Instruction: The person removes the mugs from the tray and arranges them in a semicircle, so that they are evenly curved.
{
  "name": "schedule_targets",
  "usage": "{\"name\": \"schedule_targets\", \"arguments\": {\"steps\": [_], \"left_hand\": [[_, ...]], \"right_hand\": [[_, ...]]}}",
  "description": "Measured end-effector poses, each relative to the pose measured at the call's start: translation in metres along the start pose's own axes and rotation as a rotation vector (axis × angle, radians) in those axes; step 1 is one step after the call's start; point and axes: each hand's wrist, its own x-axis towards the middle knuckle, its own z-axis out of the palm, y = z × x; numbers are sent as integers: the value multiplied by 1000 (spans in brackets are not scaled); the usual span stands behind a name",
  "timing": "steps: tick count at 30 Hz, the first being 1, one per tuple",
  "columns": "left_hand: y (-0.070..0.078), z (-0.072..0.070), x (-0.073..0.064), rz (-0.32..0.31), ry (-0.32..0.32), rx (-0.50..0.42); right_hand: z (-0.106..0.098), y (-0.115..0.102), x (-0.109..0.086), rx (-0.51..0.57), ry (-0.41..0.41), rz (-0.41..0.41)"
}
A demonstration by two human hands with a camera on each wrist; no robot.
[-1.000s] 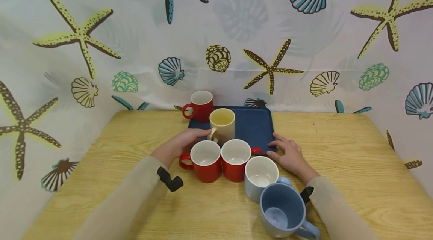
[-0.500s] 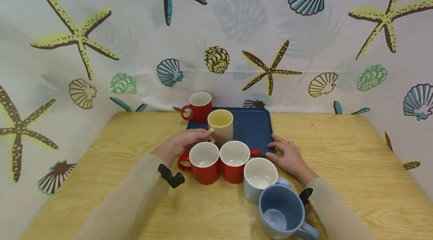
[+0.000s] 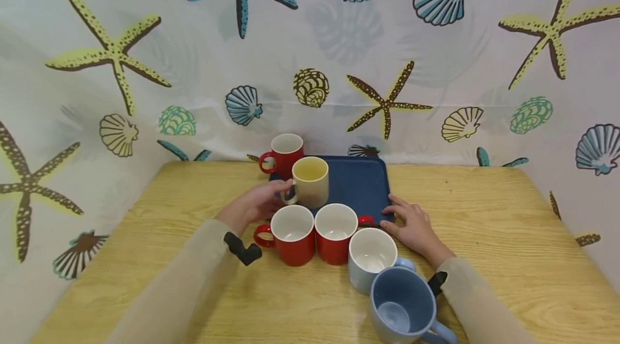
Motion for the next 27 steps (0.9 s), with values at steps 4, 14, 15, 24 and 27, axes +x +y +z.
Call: {"name": "schedule_targets", "arguments": {"steps": [4, 14, 15, 24, 27], "left_hand": [[0, -2, 2, 0, 45, -53], [-3, -10, 2, 40, 66, -79], [-3, -11, 1, 45, 62, -80], [-4, -19, -1, 38, 81, -124], [-3, -22, -4, 31, 84, -121]], "right_hand": [[1, -1, 0, 7, 13, -6], [1, -1, 1, 12, 4, 3], [2, -1, 1, 11, 3, 4], [3, 0, -1, 18, 70, -54], [2, 0, -2, 16, 75, -51]]}}
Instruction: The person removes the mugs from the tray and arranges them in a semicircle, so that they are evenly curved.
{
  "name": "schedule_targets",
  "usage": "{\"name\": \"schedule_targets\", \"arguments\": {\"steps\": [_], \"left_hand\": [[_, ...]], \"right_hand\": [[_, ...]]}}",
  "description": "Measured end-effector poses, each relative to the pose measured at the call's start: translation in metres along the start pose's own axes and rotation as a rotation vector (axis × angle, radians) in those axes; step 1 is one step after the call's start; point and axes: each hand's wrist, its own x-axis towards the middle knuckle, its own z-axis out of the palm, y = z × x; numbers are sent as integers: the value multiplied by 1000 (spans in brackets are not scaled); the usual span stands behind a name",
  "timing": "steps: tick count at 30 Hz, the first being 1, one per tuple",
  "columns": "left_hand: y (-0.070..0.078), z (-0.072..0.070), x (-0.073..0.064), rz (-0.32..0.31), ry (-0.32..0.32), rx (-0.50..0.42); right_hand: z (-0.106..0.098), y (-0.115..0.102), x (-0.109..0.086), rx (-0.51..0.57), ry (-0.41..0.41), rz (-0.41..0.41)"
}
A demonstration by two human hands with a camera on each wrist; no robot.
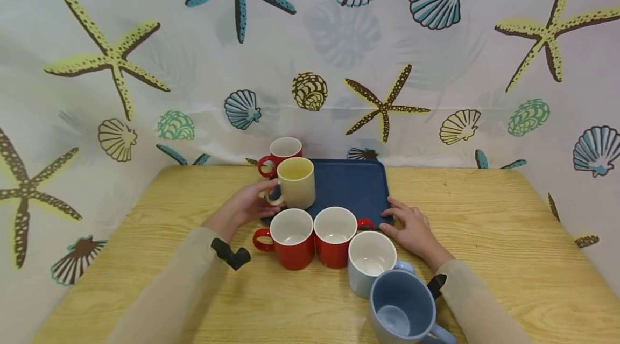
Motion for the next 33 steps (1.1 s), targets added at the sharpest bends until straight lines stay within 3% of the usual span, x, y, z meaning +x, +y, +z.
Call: {"name": "schedule_targets", "arguments": {"steps": [7, 14, 33], "left_hand": [[-2, -10, -6, 7, 21, 17], [-6, -20, -9, 14, 14, -6], [-18, -44, -27, 129, -43, -65]], "right_hand": [[-1, 2, 1, -14, -51, 42], [-1, 0, 0, -18, -48, 40], [0, 1, 1, -18, -61, 51]]}}
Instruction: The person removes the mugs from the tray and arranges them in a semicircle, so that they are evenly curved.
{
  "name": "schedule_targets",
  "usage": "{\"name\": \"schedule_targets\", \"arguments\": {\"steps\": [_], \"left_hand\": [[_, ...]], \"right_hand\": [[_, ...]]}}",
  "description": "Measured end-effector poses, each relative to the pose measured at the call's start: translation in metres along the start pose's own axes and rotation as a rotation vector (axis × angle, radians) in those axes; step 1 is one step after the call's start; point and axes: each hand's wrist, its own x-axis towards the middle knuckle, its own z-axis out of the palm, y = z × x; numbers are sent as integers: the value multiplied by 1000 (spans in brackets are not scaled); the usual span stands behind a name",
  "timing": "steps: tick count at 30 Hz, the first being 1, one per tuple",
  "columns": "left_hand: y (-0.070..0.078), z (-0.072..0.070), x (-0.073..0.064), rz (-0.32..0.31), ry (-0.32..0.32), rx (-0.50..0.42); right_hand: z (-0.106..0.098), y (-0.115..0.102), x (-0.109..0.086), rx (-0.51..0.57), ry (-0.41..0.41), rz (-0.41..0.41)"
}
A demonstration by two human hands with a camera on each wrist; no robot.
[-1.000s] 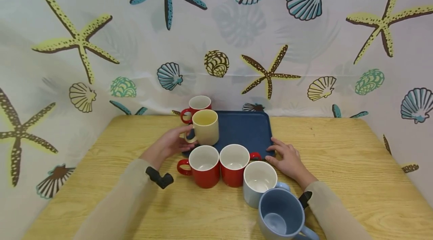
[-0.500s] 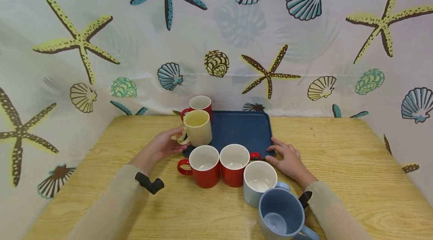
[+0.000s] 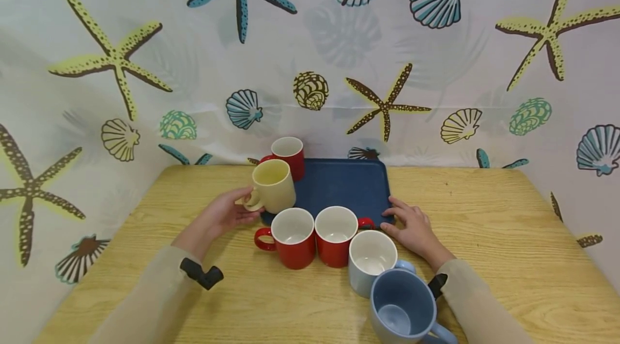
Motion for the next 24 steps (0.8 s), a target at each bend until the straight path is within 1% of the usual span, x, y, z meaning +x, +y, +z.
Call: {"name": "schedule_targets", "arguments": {"steps": [5, 9, 14, 19, 22, 24], "left_hand": [[-3, -5, -7, 13, -1, -12], [-4, -8, -13, 24, 18, -20], [-6, -14, -21, 48, 22, -34], [-8, -20, -34, 69, 29, -17], [-10, -26, -44, 79, 16, -21], [-12, -30, -50, 85, 20, -35]], "right_hand": [[0, 0, -1, -3, 2, 1], [0, 0, -1, -2, 0, 2], [-1, -1, 0, -8, 0, -1], [-1, -2, 0, -13, -1, -1], [0, -1, 0, -21, 4, -4], [1, -1, 0, -27, 9, -7]]}}
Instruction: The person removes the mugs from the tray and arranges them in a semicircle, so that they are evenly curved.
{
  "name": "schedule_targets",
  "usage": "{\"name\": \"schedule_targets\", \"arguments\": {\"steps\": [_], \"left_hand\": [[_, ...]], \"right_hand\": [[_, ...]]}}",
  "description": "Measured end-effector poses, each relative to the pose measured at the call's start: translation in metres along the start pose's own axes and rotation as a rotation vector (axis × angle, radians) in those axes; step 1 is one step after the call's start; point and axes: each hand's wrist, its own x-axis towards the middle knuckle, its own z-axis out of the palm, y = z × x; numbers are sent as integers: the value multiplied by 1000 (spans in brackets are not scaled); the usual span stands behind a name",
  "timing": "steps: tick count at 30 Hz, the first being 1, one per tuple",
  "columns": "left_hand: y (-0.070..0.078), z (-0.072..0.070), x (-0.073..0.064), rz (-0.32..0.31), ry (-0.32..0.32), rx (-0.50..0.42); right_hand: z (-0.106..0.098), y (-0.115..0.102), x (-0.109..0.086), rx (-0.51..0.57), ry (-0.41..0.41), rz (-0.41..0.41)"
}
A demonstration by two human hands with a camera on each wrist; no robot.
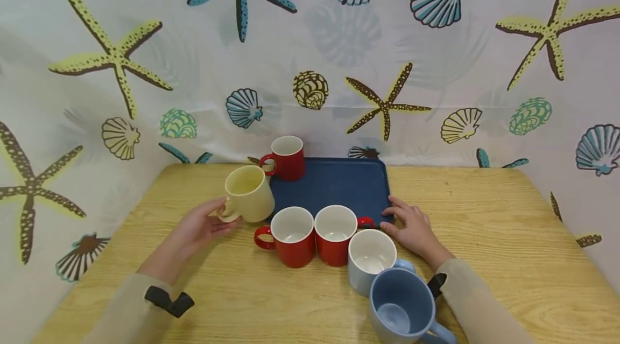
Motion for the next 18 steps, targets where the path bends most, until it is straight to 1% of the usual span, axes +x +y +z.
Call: {"name": "schedule_targets", "arguments": {"steps": [6, 10, 18], "left_hand": [[0, -15, -20, 34, -10, 36], [0, -21, -35, 48, -6, 65], [0, -33, -67, 30, -25, 89]], "right_hand": [[1, 0, -2, -2, 16, -20], [2, 0, -3, -21, 30, -24], [3, -3, -3, -35, 51, -40]]}}
